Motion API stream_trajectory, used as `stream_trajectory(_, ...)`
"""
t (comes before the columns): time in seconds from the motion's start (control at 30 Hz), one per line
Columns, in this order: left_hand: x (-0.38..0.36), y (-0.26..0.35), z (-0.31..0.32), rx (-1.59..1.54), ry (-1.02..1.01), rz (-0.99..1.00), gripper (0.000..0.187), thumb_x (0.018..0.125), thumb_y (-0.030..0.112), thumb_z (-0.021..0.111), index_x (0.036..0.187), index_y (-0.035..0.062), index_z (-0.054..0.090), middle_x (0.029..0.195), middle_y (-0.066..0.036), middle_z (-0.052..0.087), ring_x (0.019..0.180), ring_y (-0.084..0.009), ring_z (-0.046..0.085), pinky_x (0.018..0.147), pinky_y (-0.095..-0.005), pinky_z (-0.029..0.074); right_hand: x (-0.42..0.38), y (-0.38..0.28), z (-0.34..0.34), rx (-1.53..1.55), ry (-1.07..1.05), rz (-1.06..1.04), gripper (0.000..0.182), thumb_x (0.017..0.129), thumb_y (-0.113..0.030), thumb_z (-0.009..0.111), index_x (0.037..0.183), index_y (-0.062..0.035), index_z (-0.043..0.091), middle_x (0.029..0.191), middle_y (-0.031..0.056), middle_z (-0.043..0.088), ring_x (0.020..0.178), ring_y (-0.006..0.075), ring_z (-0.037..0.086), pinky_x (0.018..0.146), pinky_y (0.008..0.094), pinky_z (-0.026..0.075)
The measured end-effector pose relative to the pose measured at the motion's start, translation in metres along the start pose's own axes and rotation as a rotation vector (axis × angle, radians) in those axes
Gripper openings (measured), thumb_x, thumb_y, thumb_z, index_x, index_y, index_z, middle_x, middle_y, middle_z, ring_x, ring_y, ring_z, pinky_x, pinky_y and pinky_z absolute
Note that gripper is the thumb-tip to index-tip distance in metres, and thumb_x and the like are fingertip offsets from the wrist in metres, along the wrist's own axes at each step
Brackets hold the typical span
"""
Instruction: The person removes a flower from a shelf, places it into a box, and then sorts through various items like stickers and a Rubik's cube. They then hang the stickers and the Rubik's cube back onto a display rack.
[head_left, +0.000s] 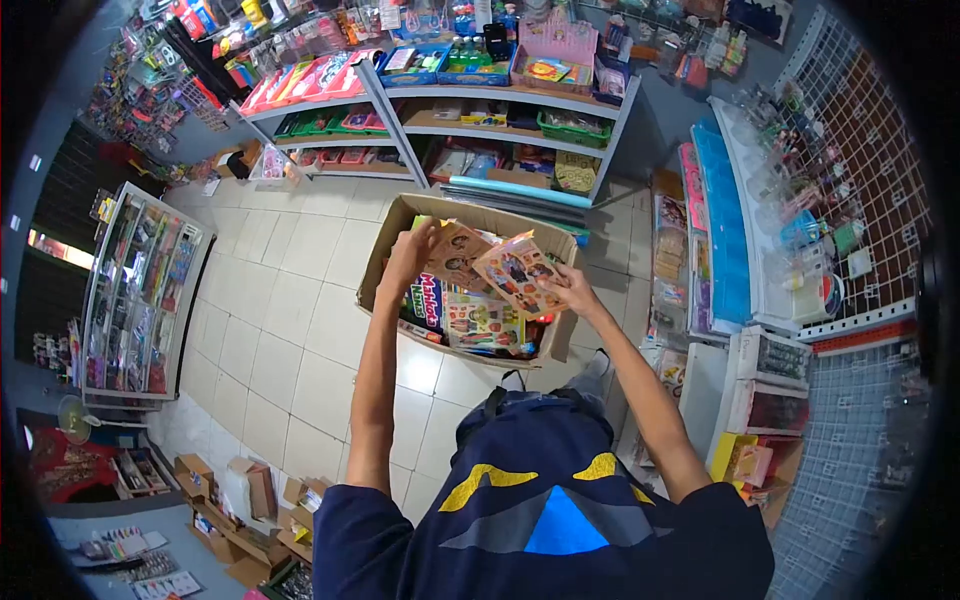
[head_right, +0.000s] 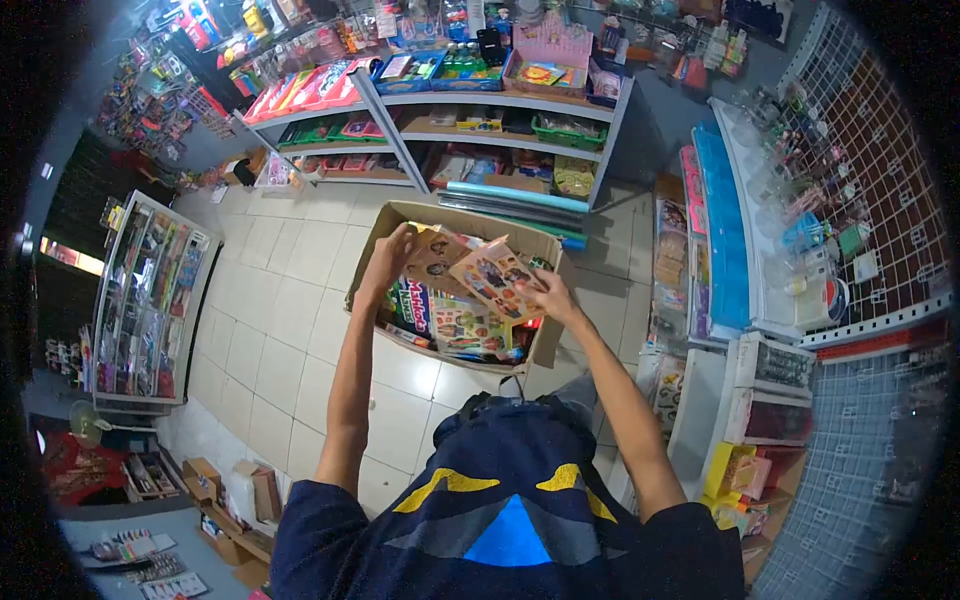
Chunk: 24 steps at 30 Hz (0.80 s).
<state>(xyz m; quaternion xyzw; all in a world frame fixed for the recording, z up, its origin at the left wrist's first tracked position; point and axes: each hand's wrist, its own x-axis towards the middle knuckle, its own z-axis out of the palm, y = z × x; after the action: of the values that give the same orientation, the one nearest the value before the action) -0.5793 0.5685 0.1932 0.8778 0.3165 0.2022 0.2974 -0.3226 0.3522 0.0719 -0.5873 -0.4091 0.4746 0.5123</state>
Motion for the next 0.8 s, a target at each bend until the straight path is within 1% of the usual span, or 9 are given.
stream_trajectory(0.03, 0.005, -0.010, 0.004, -0.194, 0.031, 0.122, 0.020, 0.091, 0.009, 0.056, 0.107, -0.0023, 0.054, 0.100, -0.021, 0.067, 0.089, -0.0310, 0.067, 0.072, -0.0356, 0.051, -0.007, -0.032, 0.008, 0.072, 0.022, -0.022, 0.044, 0.084, -0.025, 0.072, 0.118, 0.0001, 0.061, 0.104, 0.0059, 0.064, 0.100, 0.0153, 0.059, 0.088, 0.0314, 0.049)
stream_trajectory(0.13, 0.020, 0.026, -0.011, -0.367, -0.126, 0.038, 0.024, 0.091, 0.014, 0.059, 0.107, -0.0038, 0.054, 0.096, -0.018, 0.069, 0.088, -0.0222, 0.067, 0.073, -0.0346, 0.051, 0.004, -0.049, 0.010, -0.040, 0.059, -0.318, 0.047, 0.085, -0.028, 0.071, 0.122, -0.0016, 0.060, 0.116, 0.0088, 0.060, 0.119, 0.0177, 0.049, 0.097, 0.0340, 0.044)
stream_trajectory(0.17, 0.021, 0.046, -0.017, -0.450, -0.121, 0.007, 0.023, 0.092, 0.018, 0.060, 0.104, -0.0016, 0.055, 0.081, -0.011, 0.067, 0.071, -0.0129, 0.063, 0.058, -0.0299, 0.049, 0.004, -0.058, 0.012, 0.030, 0.057, -0.279, 0.048, 0.084, -0.029, 0.071, 0.123, -0.0028, 0.060, 0.127, 0.0109, 0.054, 0.131, 0.0192, 0.038, 0.103, 0.0359, 0.039)
stream_trajectory(0.27, 0.038, 0.053, -0.012, -0.536, -0.258, 0.000, 0.025, 0.092, 0.022, 0.063, 0.106, 0.0026, 0.056, 0.072, -0.001, 0.059, 0.055, -0.0053, 0.046, 0.044, -0.0224, 0.034, 0.007, -0.076, 0.006, -0.460, 0.157, -0.499, 0.050, 0.083, -0.028, 0.072, 0.123, -0.0027, 0.059, 0.126, 0.0113, 0.056, 0.130, 0.0186, 0.039, 0.103, 0.0358, 0.040)
stream_trajectory(0.4, 0.050, 0.066, 0.005, -0.511, -0.315, 0.104, 0.019, 0.091, 0.021, 0.064, 0.100, 0.0059, 0.055, 0.063, 0.002, 0.052, 0.050, -0.0037, 0.043, 0.041, -0.0231, 0.030, -0.003, -0.062, -0.007, -0.003, 0.037, -0.241, 0.048, 0.086, -0.011, 0.066, 0.128, 0.0050, 0.050, 0.124, 0.0122, 0.056, 0.121, 0.0183, 0.047, 0.102, 0.0328, 0.038)
stream_trajectory(0.53, 0.045, 0.108, 0.001, -0.641, -0.532, 0.003, 0.017, 0.095, 0.024, 0.058, 0.097, 0.0075, 0.055, 0.059, 0.003, 0.049, 0.045, -0.0038, 0.041, 0.036, -0.0235, 0.028, -0.004, -0.034, -0.010, -0.172, 0.190, -0.276, 0.056, 0.089, -0.009, 0.063, 0.138, 0.0027, 0.039, 0.124, 0.0084, 0.055, 0.116, 0.0156, 0.050, 0.100, 0.0310, 0.040)
stream_trajectory(0.57, 0.046, 0.111, 0.006, -0.618, -0.520, 0.016, 0.017, 0.096, 0.024, 0.056, 0.097, 0.0072, 0.054, 0.061, 0.002, 0.049, 0.047, -0.0037, 0.042, 0.038, -0.0230, 0.030, -0.009, -0.032, -0.007, 0.057, 0.160, -0.348, 0.045, 0.090, -0.011, 0.063, 0.129, 0.0024, 0.044, 0.122, 0.0073, 0.054, 0.114, 0.0143, 0.051, 0.098, 0.0302, 0.041)
stream_trajectory(0.67, 0.054, 0.109, 0.030, -0.612, -0.463, 0.092, 0.018, 0.098, 0.025, 0.053, 0.098, 0.0064, 0.054, 0.066, 0.002, 0.051, 0.054, -0.0033, 0.044, 0.044, -0.0220, 0.034, -0.033, -0.052, 0.005, 0.095, 0.283, -0.308, 0.049, 0.090, -0.016, 0.064, 0.130, 0.0017, 0.042, 0.122, 0.0125, 0.054, 0.115, 0.0187, 0.053, 0.096, 0.0317, 0.043)
stream_trajectory(0.8, 0.062, 0.115, 0.054, -0.570, -0.438, 0.203, 0.023, 0.095, 0.024, 0.059, 0.106, 0.0054, 0.055, 0.082, 0.001, 0.057, 0.071, -0.0043, 0.049, 0.060, -0.0219, 0.040, -0.037, -0.004, -0.005, -0.137, 0.519, -0.326, 0.046, 0.091, -0.018, 0.063, 0.129, -0.0028, 0.042, 0.115, 0.0087, 0.055, 0.104, 0.0166, 0.055, 0.091, 0.0309, 0.045)
